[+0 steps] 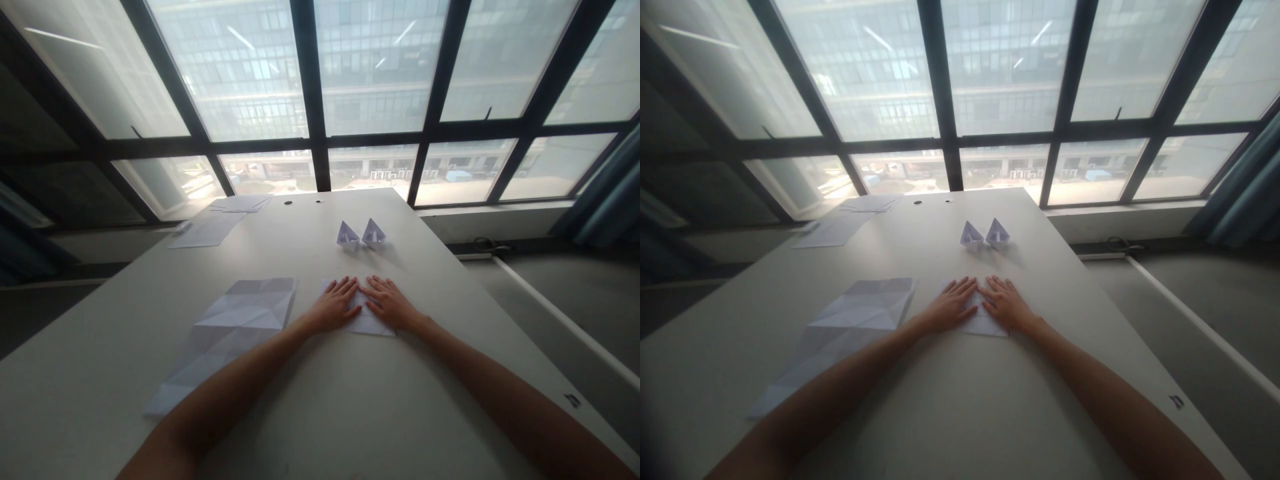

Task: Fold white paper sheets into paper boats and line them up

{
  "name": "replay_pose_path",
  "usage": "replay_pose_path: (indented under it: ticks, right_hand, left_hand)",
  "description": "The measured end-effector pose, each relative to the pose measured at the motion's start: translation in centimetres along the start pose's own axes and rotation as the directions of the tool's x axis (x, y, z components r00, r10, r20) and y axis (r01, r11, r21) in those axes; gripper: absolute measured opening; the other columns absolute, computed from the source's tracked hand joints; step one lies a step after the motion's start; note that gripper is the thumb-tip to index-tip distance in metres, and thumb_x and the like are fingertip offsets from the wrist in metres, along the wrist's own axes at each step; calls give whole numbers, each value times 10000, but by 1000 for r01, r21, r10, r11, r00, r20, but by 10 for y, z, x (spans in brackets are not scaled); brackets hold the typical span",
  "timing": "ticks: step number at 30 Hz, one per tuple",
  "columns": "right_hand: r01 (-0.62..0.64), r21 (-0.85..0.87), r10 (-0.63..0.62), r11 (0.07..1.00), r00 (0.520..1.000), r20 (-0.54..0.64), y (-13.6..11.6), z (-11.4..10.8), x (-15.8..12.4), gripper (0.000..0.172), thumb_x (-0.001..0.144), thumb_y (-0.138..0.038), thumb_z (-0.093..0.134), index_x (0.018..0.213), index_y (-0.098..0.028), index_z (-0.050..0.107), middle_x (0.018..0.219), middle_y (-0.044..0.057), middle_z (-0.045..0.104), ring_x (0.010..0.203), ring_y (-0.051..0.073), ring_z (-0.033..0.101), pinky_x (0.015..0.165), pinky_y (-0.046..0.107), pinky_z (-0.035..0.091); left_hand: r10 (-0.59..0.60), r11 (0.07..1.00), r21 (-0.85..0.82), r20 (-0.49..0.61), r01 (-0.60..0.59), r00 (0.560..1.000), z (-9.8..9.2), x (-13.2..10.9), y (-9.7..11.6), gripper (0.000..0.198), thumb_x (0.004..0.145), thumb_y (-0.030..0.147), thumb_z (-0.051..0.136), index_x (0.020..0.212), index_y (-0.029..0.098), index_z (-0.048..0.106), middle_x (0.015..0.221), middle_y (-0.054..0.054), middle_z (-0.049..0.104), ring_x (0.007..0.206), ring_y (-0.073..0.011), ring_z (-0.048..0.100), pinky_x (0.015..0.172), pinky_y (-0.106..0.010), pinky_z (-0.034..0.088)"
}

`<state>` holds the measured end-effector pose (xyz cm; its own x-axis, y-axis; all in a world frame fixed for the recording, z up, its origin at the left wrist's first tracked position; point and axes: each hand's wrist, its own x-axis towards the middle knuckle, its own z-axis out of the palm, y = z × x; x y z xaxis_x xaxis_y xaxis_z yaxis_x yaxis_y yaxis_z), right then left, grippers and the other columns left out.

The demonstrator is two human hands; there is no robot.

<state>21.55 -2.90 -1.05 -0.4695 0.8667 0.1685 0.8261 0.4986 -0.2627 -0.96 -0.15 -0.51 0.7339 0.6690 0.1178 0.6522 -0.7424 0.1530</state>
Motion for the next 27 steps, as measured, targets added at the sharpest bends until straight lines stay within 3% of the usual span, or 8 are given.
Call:
replay_pose_path:
  ticks: [8,16,19,23,27]
  right_hand:
    - [-31,32,33,999,998,-51,4,4,0,439,957,-313,454,1383,-249,538,1524,82,417,1440,244,306,1183,479,212]
    - [-219,48,223,975,969,-109,4,5,2,450,951,-194,382,1375,-168,533,1507,109,440,1428,233,323,1180,459,212]
    - [-192,28,194,981,976,-96,4,4,1,448,977,-308,399,1388,-177,519,1526,121,407,1440,250,297,1182,477,194]
    - [-91,-24,91,996,996,-5,3,3,-1,569,971,-463,422,1487,-225,387,1589,119,284,1484,275,177,1176,551,129]
    - [-74,-49,76,996,996,38,3,3,-1,584,996,-450,346,1536,-237,282,1615,107,207,1497,269,117,1173,568,95]
  left_hand:
    - [-5,1000,7,5,4,1000,-4,0,3,622,997,555,326,1531,241,282,1603,-88,248,1489,-257,179,1191,-468,173]
    - [17,1000,16,31,-17,999,-11,-1,7,516,1013,523,314,1503,364,339,1611,-34,236,1479,-304,199,1170,-535,192]
    - [23,1000,16,36,-24,999,-11,-1,6,502,1017,512,310,1503,385,331,1609,-18,244,1480,-312,194,1166,-552,191]
    - [23,1000,13,26,-23,999,-10,-2,7,514,1017,508,318,1513,377,313,1605,-25,256,1477,-314,203,1167,-549,195]
    - [22,1000,9,19,-22,1000,-10,-2,8,517,1015,507,324,1513,371,315,1605,-16,256,1475,-308,210,1171,-542,195]
